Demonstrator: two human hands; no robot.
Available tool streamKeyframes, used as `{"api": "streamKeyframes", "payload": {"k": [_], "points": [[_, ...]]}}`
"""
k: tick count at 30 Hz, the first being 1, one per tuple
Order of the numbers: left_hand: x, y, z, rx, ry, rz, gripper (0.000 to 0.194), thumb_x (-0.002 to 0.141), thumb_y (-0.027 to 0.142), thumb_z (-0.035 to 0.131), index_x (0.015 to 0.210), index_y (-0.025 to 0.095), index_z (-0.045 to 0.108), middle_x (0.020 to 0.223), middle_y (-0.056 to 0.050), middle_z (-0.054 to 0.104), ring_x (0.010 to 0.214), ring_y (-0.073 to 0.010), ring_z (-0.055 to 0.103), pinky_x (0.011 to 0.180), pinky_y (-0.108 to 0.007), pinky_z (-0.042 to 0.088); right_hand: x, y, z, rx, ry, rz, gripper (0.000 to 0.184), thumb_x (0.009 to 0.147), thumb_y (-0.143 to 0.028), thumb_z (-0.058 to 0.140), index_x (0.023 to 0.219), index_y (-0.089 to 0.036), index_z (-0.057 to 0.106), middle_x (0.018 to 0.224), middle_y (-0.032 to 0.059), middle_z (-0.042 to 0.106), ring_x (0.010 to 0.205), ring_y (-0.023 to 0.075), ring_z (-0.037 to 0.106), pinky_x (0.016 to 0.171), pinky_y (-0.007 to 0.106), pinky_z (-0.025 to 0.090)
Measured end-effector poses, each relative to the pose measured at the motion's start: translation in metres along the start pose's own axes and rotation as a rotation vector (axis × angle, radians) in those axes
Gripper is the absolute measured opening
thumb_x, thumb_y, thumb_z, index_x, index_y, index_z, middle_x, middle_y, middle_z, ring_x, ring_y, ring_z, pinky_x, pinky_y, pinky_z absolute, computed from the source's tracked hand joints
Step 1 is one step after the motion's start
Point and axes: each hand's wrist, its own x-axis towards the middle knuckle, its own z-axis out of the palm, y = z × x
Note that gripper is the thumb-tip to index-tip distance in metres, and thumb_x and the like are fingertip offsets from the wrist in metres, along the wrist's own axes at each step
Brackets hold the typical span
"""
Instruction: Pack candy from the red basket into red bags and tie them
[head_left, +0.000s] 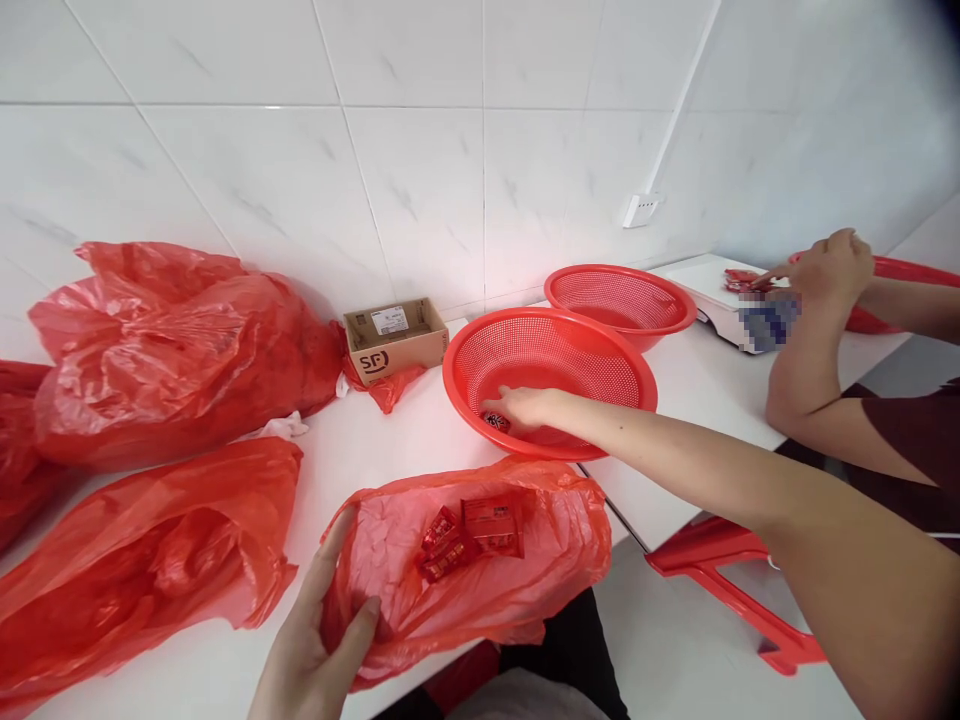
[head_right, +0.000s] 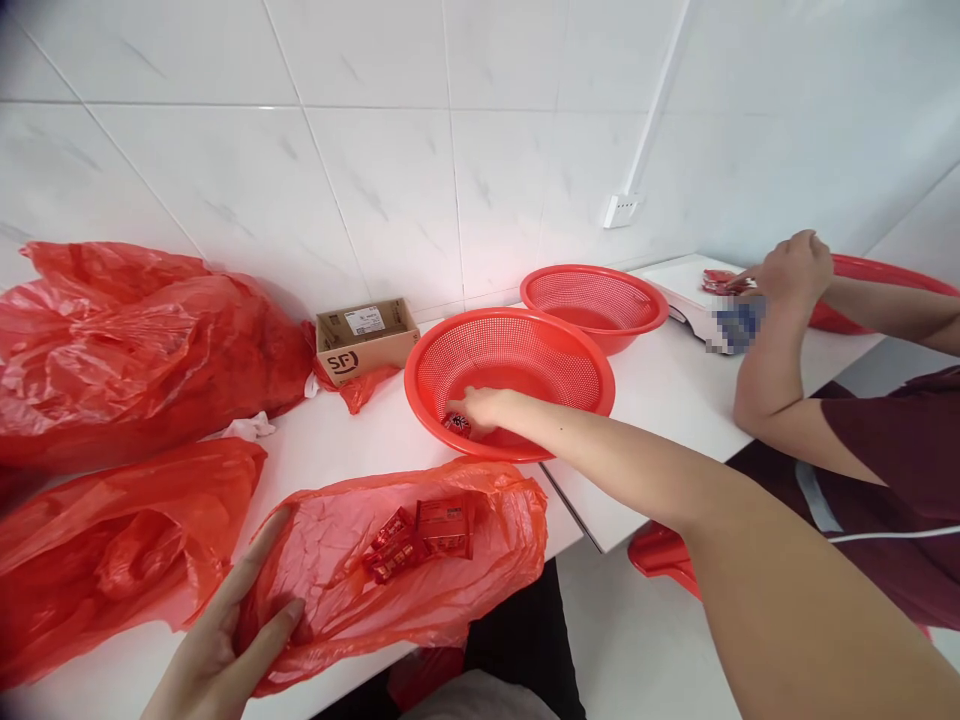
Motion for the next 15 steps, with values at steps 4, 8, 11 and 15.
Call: {"api": "streamKeyframes", "payload": {"k": [4, 8, 11, 15], "points": [[-0.001, 0.002, 0.000, -0.007, 0.021, 0.009, 0.064, 0.086, 0.046, 0.058, 0.147, 0.037, 0.040, 0.148, 0.004, 0.049, 0.107, -0.0173, 0.061, 0.084, -0.021, 0.052, 0.004, 0.003, -0.009, 0.071, -0.126, -0.053, 0.031, 0.069, -0.015, 0.077, 0.098, -0.021, 0.066, 0.089, 0.0028, 0.069, 0.071, 0.0142, 0.063, 0.062, 0.024, 0.046], [0.002, 0.000, 0.000, -0.043, -0.001, 0.003, 0.066, 0.084, 0.044, 0.062, 0.146, 0.039, 0.041, 0.148, 0.003, 0.050, 0.093, -0.0165, 0.065, 0.085, -0.026, 0.054, -0.009, 0.003, -0.040, 0.201, -0.102, -0.075, 0.031, 0.084, -0.027, 0.065, 0.111, -0.017, 0.055, 0.095, 0.0057, 0.066, 0.068, 0.0112, 0.059, 0.057, 0.022, 0.045], [0.006, -0.001, 0.001, -0.081, -0.012, 0.007, 0.072, 0.081, 0.041, 0.065, 0.148, 0.033, 0.041, 0.148, -0.002, 0.050, 0.091, -0.0192, 0.066, 0.083, -0.030, 0.056, -0.034, -0.020, -0.055, 0.497, -0.079, -0.196, 0.033, 0.089, -0.038, 0.061, 0.115, -0.020, 0.050, 0.099, 0.0031, 0.064, 0.065, 0.0080, 0.055, 0.056, 0.020, 0.044], [0.011, -0.001, 0.004, -0.095, 0.010, 0.039, 0.074, 0.079, 0.037, 0.067, 0.148, 0.030, 0.042, 0.147, -0.005, 0.052, 0.103, -0.0220, 0.065, 0.086, -0.029, 0.055, -0.072, -0.072, -0.045, 0.574, -0.230, -0.324, 0.049, 0.082, -0.049, 0.068, 0.121, -0.022, 0.055, 0.097, 0.0022, 0.066, 0.071, 0.0114, 0.059, 0.058, 0.022, 0.045]]}}
